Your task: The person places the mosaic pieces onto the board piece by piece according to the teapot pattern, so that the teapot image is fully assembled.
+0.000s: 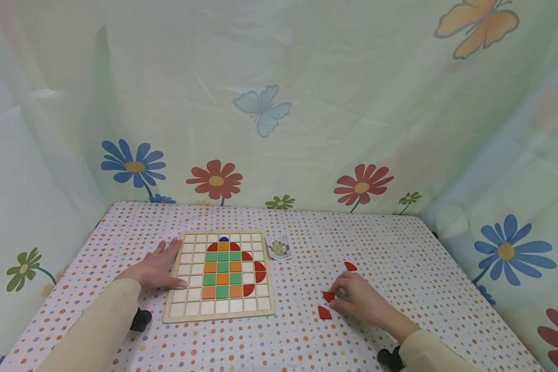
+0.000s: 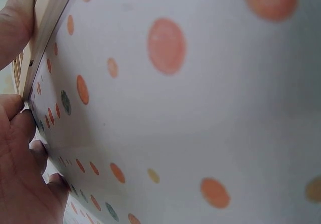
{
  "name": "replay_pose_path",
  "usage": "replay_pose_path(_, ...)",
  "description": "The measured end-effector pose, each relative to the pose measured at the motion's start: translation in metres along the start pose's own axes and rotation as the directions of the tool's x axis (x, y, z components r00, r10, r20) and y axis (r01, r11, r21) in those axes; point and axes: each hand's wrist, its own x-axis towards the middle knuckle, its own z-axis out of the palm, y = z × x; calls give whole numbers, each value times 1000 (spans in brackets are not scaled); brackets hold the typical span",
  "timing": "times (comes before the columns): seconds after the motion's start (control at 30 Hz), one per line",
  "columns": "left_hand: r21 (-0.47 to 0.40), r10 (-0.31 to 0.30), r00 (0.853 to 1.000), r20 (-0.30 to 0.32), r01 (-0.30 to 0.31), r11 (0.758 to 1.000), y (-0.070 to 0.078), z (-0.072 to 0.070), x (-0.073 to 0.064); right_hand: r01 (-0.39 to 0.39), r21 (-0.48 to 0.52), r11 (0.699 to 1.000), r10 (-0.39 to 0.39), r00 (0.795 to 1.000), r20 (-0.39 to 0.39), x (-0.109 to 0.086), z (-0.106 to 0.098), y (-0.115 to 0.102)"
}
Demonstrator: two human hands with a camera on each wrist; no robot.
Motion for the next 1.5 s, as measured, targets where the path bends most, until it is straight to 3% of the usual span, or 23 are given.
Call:
replay_pose_path(0.2,-4,-4,1000,0,4,1000,-3,1,-2,27,25,999,-26,999,-35,14,1,-18)
replay_pose_path(0.47,-4,-9,1000,0,9,1000,-4,0,-5,27,29,999,-25,997,-73,46,13,-63)
replay_pose_path(0.7,-11,-16,1000,-4,16,1000,-5,1,-5,139,-11,990,-139,987,-75,75,28,-102)
replay_pose_path(0.87,2,-10,1000,5,10,1000,-3,-1,-4,210,-70,975,-213,976,-52,92,36,-129)
replay_pose_path(1.07,-5,-11,1000,1,11,1000,1,-3,-3,204,-53,978,-204,979,-3,104,40,-157)
replay_pose_path(1.5,-5,-19,1000,9,19,1000,0,1,1,222,-152,963,-218,975,46,131,48,-203)
